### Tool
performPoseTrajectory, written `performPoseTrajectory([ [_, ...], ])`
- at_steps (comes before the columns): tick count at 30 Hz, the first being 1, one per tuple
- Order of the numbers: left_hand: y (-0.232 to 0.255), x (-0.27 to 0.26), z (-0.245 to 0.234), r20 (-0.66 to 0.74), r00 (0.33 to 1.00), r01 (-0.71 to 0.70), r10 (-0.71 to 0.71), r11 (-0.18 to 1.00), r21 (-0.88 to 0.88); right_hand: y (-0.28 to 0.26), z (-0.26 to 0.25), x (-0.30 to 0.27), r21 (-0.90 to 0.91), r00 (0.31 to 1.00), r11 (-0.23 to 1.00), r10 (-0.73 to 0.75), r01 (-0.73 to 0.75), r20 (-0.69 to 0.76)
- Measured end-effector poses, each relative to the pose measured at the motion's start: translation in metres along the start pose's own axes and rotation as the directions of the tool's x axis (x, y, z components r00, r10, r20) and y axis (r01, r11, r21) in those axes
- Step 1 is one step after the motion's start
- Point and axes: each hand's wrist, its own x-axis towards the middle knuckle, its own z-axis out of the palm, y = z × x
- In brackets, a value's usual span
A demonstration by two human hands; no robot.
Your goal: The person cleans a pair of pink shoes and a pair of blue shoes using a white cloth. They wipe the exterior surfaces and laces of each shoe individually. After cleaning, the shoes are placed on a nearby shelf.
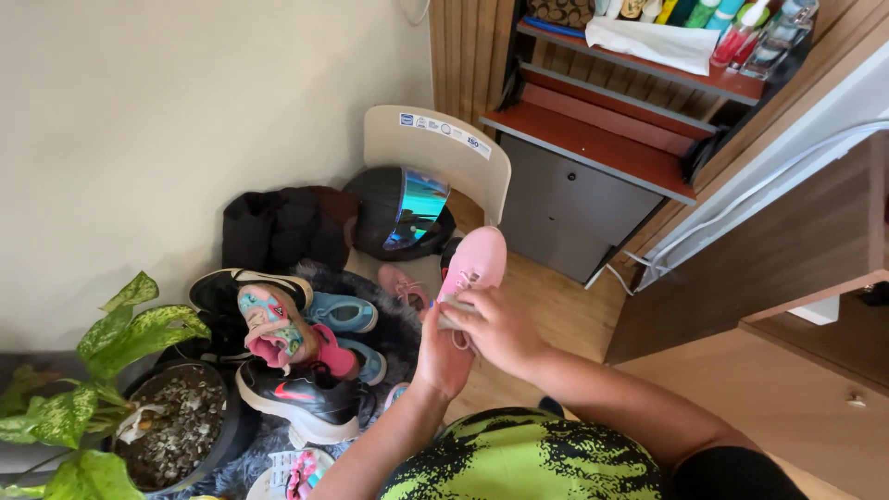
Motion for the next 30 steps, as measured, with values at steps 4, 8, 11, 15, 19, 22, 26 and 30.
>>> performPoseTrajectory([
  [4,0.008,-0.007,0.012,0.028,0.998,0.06,-0.062,0.996,0.067,0.031,-0.023,0.03,0.036,0.525,0.574,0.72,-0.818,0.454],
  [8,-0.006,0.004,-0.012,-0.013,0.998,0.067,-0.066,0.995,0.08,0.015,-0.001,0.008,0.121,0.829,0.831,0.509,-0.544,0.233],
  [11,-0.006,-0.003,-0.01,-0.062,0.997,0.055,-0.051,0.997,0.058,-0.027,-0.019,0.009,0.255,0.783,0.754,0.505,-0.605,0.364],
  [15,-0.006,-0.004,-0.007,-0.056,0.992,0.114,-0.111,0.992,0.05,0.073,0.036,-0.05,-0.137,0.966,0.972,0.21,-0.189,0.154],
  [19,-0.016,0.004,-0.023,-0.054,0.99,0.131,-0.128,0.989,0.062,0.052,0.022,-0.042,-0.062,0.97,0.978,0.208,-0.201,0.128],
  [22,-0.023,0.01,-0.029,-0.051,0.995,0.094,-0.091,0.994,0.06,0.035,0.024,-0.045,0.017,0.981,0.995,0.094,-0.098,0.171],
  [26,-0.032,0.022,-0.024,-0.056,0.991,0.127,-0.121,0.985,0.12,0.083,0.012,-0.029,-0.036,0.985,0.99,0.142,-0.139,0.098],
  [30,-0.049,0.035,-0.015,-0.05,0.99,0.139,-0.133,0.978,0.158,0.122,0.005,-0.031,-0.167,0.966,0.96,0.241,-0.224,0.096],
])
